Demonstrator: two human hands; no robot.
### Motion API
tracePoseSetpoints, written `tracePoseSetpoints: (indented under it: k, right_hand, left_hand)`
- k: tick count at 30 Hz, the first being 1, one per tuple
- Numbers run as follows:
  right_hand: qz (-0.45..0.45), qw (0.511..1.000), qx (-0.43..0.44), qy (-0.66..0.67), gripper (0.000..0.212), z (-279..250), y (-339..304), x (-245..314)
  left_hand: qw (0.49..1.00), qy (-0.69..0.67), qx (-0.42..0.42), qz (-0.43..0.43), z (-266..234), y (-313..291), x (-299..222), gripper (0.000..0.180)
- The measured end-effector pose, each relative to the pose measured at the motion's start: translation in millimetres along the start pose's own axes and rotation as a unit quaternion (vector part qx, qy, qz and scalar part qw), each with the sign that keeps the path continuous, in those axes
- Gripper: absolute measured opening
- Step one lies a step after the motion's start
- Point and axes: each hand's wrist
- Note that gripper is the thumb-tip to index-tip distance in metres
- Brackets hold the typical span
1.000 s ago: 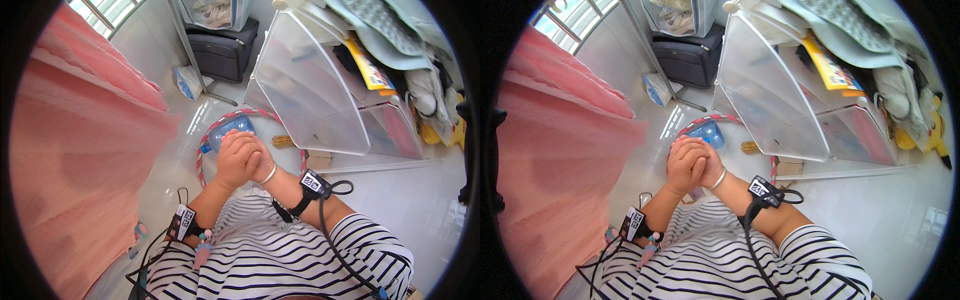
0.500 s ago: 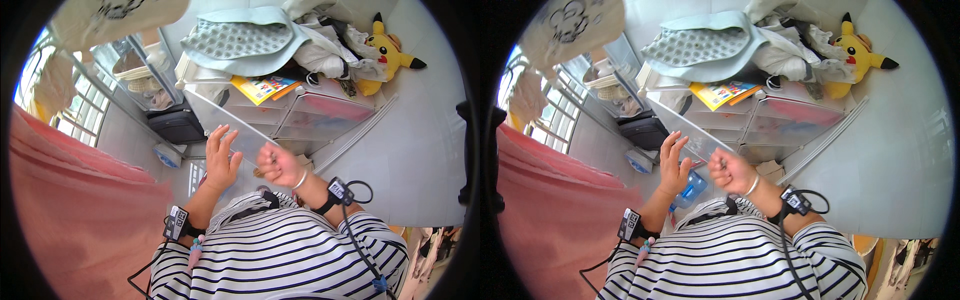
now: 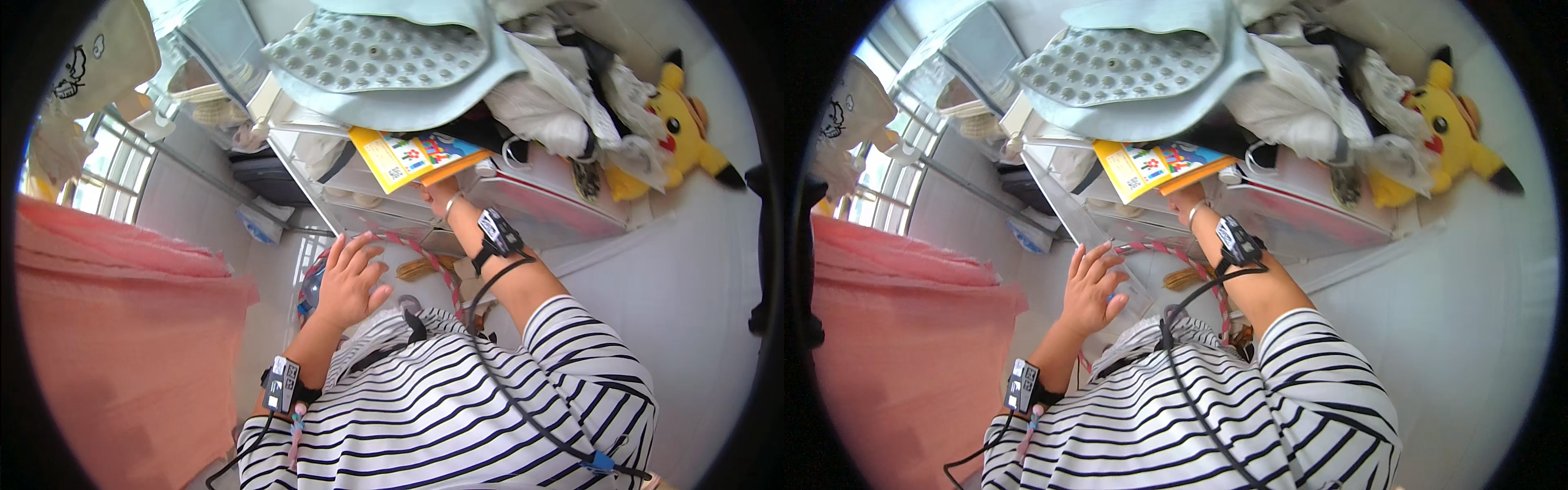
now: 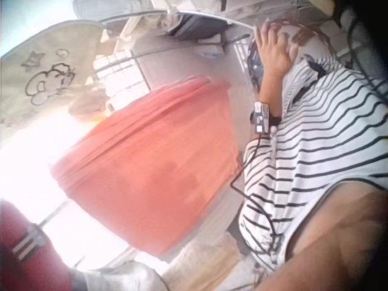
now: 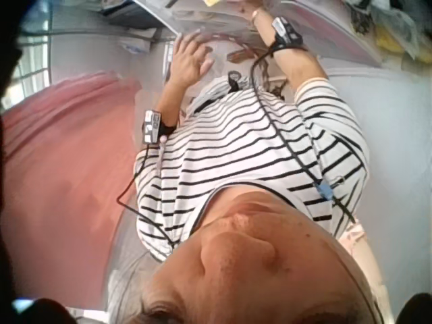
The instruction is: The person moves around a cluttered room, picks up a hula hoop and a water bottle, then wipes a blue stool with a cloth. They later fold several garments on a bed, including a light-colored top, a black top, and a gray shirt, placing the folded items on the bed.
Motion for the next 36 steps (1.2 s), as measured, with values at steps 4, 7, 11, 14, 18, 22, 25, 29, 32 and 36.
tracePoseSetpoints:
  k: [4,7,11,14,18,22,25,29,32,36]
  right_hand:
    - [-0.047,0.914,-0.056,-0.399,0.019,0.0,54.2,8.3]
    - [-0.052,0.877,-0.046,-0.476,0.021,7.2,72.1,12.5]
    - [-0.070,0.852,-0.030,-0.518,0.026,21.7,86.1,11.1]
    - [-0.093,0.845,-0.033,-0.525,0.031,28.9,96.2,10.5]
    - [-0.166,0.846,-0.041,-0.505,0.038,35.5,88.0,9.7]
    - [-0.233,0.843,0.011,-0.485,0.045,44.4,28.0,7.5]
    - [-0.254,0.928,0.052,-0.269,0.038,48.1,-41.4,11.1]
    - [-0.277,0.949,0.125,-0.086,0.035,31.4,-99.4,41.9]
    - [-0.226,0.934,0.131,-0.242,0.039,17.3,-117.3,73.2]
    - [-0.251,0.752,0.046,-0.608,0.046,14.9,-140.4,105.8]
  left_hand:
    - [0.998,0.007,-0.020,-0.057,-6.2,-20.4,-4.5,0.036]
    - [0.996,-0.018,-0.007,-0.086,-11.0,-29.4,-7.9,0.035]
    - [0.995,-0.025,0.001,-0.100,-18.2,-42.1,-7.3,0.029]
    - [0.995,-0.024,0.020,-0.097,-21.2,-46.8,-4.2,0.029]
    - [0.996,-0.025,0.017,-0.082,-17.9,-44.4,-2.9,0.031]
    - [0.996,-0.039,-0.002,-0.074,-12.2,-38.9,-6.1,0.034]
    - [0.997,-0.046,-0.020,-0.050,-9.6,-33.5,-8.2,0.042]
    - [0.996,-0.081,-0.043,0.003,-0.8,-13.7,-15.1,0.057]
    - [0.996,-0.064,-0.023,0.056,12.7,17.6,-21.9,0.067]
    - [0.993,0.043,-0.013,0.111,41.8,69.6,-19.3,0.066]
Point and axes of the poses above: each hand's wrist, its own y-axis towards the middle knuckle, its own z-axis out of the palm, x = y × z, and after that the axes turned 15 degrees about x, right-handed
